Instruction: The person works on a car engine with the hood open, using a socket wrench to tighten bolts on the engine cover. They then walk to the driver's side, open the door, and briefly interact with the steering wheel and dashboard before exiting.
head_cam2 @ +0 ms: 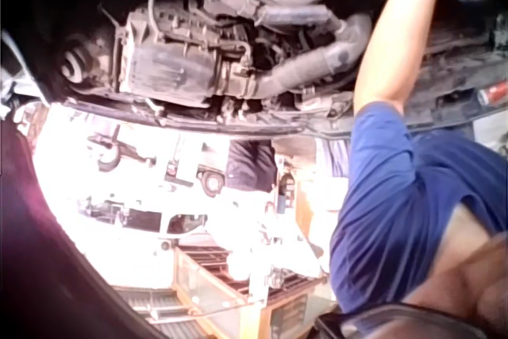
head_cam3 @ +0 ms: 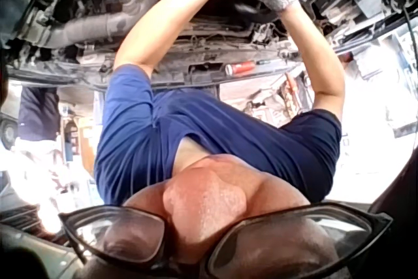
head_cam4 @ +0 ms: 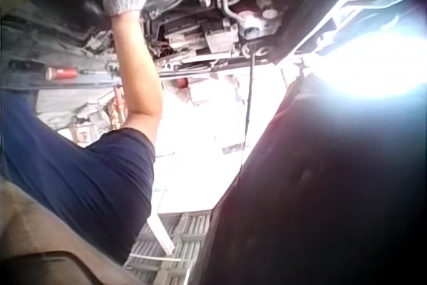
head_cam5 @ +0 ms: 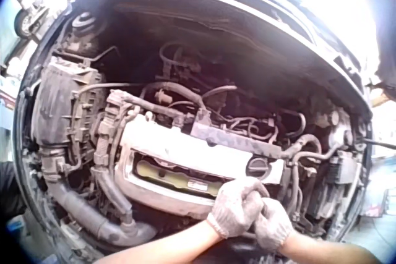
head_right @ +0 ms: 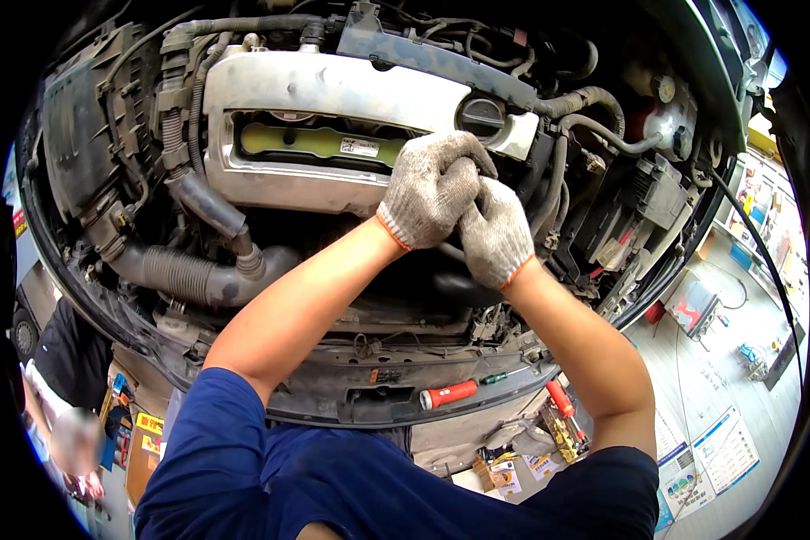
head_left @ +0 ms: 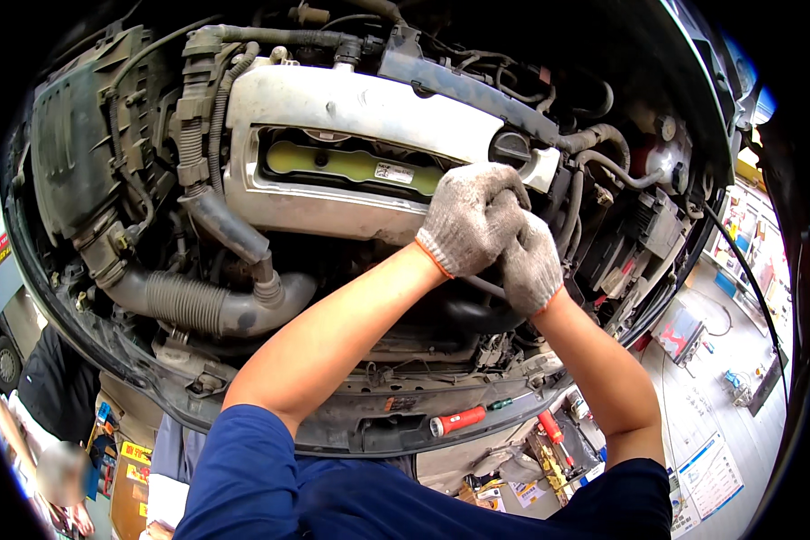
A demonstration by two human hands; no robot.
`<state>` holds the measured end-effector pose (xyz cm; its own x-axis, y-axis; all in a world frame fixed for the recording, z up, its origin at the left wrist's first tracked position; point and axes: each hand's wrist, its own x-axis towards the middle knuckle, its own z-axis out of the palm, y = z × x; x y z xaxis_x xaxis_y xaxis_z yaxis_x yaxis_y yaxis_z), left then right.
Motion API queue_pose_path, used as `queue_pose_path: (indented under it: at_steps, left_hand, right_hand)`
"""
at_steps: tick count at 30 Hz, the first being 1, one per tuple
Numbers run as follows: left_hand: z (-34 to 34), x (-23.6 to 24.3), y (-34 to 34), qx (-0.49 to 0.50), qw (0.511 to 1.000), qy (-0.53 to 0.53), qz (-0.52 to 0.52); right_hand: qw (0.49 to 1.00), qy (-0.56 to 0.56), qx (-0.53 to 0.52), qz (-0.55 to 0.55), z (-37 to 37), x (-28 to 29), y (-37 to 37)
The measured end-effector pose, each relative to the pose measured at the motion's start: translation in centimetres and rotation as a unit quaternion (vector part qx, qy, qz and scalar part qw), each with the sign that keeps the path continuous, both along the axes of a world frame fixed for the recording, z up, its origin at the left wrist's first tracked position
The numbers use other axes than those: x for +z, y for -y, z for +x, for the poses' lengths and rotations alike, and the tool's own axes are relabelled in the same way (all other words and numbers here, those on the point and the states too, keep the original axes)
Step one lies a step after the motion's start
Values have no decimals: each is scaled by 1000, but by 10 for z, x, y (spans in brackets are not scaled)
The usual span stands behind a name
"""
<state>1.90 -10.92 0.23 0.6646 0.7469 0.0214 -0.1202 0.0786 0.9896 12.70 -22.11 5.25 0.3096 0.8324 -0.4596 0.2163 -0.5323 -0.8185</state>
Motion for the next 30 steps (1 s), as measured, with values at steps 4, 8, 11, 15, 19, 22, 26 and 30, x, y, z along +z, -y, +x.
queue_pose_path:
  at_steps: [4,8,11,15,19,22,26,30]
  left_hand:
    - [-7,8,6,44,997,-7,60]
    - [-24,64,29,77,994,49,57]
    - [-77,112,59,33,988,40,143]
    - [-175,158,113,-159,971,-171,53]
    - [-250,185,187,-186,940,-285,-26]
    - [-300,206,215,-147,922,-285,-215]
    - [-380,204,268,-124,950,-201,-204]
    - [-433,224,312,-82,978,-145,125]
  right_hand:
    - [991,-28,110,-77,25,20,-19]
    - [971,18,217,-94,33,85,-12]
    - [977,-80,136,-144,-19,146,26]
    - [957,-203,130,-160,-88,157,117]
    - [949,-177,115,-233,-178,178,187]
    - [960,21,231,-158,-217,202,208]
    - [925,165,327,-103,-236,205,253]
    - [909,186,369,-54,-240,219,275]
